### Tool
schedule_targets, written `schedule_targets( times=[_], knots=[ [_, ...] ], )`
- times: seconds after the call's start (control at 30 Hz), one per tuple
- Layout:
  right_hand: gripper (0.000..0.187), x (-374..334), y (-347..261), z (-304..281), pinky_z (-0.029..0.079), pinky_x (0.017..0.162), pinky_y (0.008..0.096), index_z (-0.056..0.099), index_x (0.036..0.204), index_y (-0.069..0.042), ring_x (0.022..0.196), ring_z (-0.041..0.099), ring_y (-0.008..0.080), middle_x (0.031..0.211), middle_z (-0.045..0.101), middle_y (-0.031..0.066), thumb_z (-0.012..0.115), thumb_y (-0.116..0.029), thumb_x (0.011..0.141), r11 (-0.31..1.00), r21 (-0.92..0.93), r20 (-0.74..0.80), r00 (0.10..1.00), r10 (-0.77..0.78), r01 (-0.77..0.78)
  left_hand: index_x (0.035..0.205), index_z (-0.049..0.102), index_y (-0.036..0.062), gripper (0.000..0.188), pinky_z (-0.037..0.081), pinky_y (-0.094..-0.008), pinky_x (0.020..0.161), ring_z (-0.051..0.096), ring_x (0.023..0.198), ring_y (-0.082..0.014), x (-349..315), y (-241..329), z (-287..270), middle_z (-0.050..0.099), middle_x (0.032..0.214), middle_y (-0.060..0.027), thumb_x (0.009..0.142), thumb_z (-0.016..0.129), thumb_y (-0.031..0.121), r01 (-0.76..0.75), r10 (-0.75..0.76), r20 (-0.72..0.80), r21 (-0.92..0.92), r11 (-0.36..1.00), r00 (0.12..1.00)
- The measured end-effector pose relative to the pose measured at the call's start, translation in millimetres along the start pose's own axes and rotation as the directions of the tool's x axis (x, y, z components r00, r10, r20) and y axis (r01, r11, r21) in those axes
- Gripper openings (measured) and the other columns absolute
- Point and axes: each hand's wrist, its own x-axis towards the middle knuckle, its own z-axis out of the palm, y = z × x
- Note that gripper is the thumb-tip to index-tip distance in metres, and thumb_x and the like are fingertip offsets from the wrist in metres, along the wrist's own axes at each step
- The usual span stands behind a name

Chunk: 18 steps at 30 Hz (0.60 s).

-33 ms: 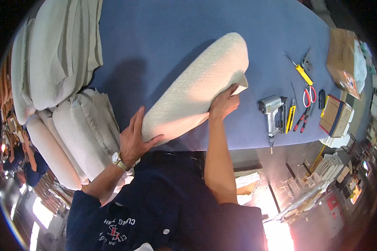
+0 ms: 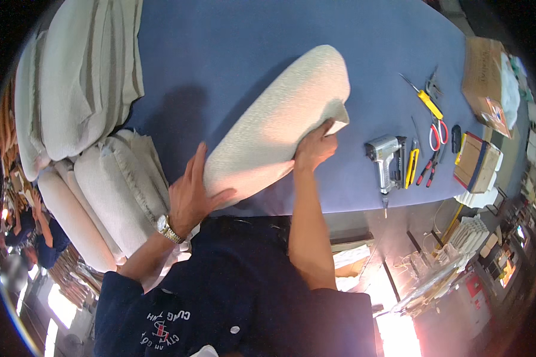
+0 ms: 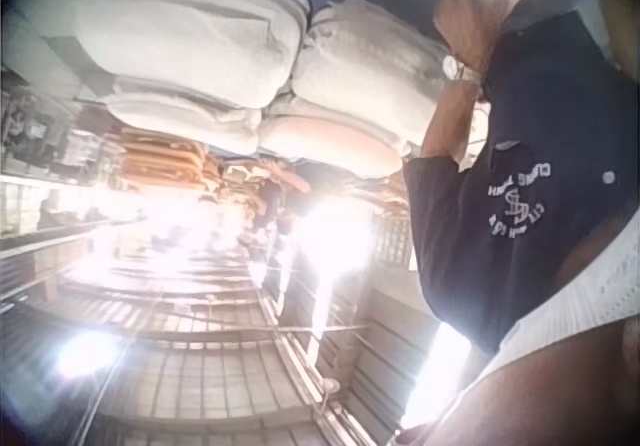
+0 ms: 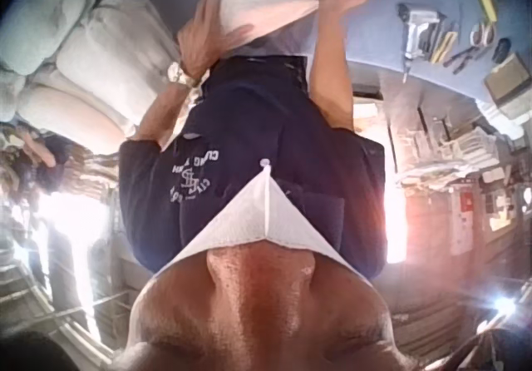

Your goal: The person staples fabric onto cushion pads using a pneumatic staple gun. They repeatedly pick up a cushion, align the fabric, and fire staples along the edges. The person also uses a utility knife to trim excess fabric and adjusts the cushion orientation between steps.

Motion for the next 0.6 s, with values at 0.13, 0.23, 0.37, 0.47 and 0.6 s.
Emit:
schedule_targets(
  times=[0.13,0.23,0.37,0.47,0.6],
  knots=[
    [0.050,1.7,0.7,4.3,0.052,0.081,0.0530,0.071,0.104,0.010,0.094,0.072,0.0457,0.097,0.073,0.0306,0.055,-0.038,0.105,0.997,-0.081,-0.016,1.000,-0.009,0.007,0.155,0.034,0.0005,0.108,0.061,-0.0466,0.074,0.073,0.097,-0.0412,98.1,64.8,-19.4,0.066,0.126,-0.0254,0.081,0.074,0.067,0.058,-0.056,0.164,-0.004,0.998,0.985],
    [0.042,1.3,-13.9,8.8,0.052,0.084,0.0498,0.073,0.108,0.003,0.095,0.071,0.0445,0.096,0.074,0.0283,0.059,-0.036,0.101,0.999,-0.012,-0.041,0.998,-0.051,0.050,0.153,0.039,0.0032,0.100,0.060,-0.0496,0.078,0.073,0.098,-0.0431,148.2,65.4,-5.8,0.068,0.122,-0.0246,0.083,0.076,0.063,-0.044,0.044,-0.002,-0.028,0.999,0.999],
    [0.031,-4.1,-18.2,-8.7,0.053,0.084,0.0441,0.072,0.114,0.000,0.090,0.073,0.0346,0.095,0.074,0.0258,0.057,-0.023,0.100,0.972,0.235,0.075,0.997,-0.023,0.005,0.150,0.044,0.0036,0.089,0.058,-0.0475,0.088,0.072,0.104,-0.0407,183.9,28.9,-10.1,0.069,0.125,-0.0230,0.085,0.077,0.056,-0.259,0.276,0.034,-0.250,0.933,0.961],
    [0.029,-33.6,10.0,-43.7,0.053,0.081,0.0413,0.069,0.115,0.003,0.090,0.073,0.0270,0.094,0.075,0.0215,0.054,-0.018,0.100,0.958,0.287,0.116,0.992,-0.044,0.009,0.145,0.053,0.0037,0.078,0.054,-0.0451,0.098,0.069,0.117,-0.0381,190.6,27.3,-5.9,0.069,0.129,-0.0230,0.086,0.080,0.048,-0.280,0.367,0.188,-0.369,0.886,0.911],
    [0.034,-117.0,91.6,-107.2,0.051,0.075,0.0384,0.066,0.110,0.008,0.083,0.066,0.0178,0.084,0.070,0.0143,0.053,-0.023,0.105,0.942,0.307,0.107,0.988,0.108,-0.136,0.147,0.054,0.0046,0.077,0.052,-0.0428,0.102,0.068,0.119,-0.0354,176.2,71.3,34.1,0.068,0.131,-0.0232,0.087,0.080,0.046,-0.395,0.519,0.503,-0.339,0.854,0.691]
  ],
)
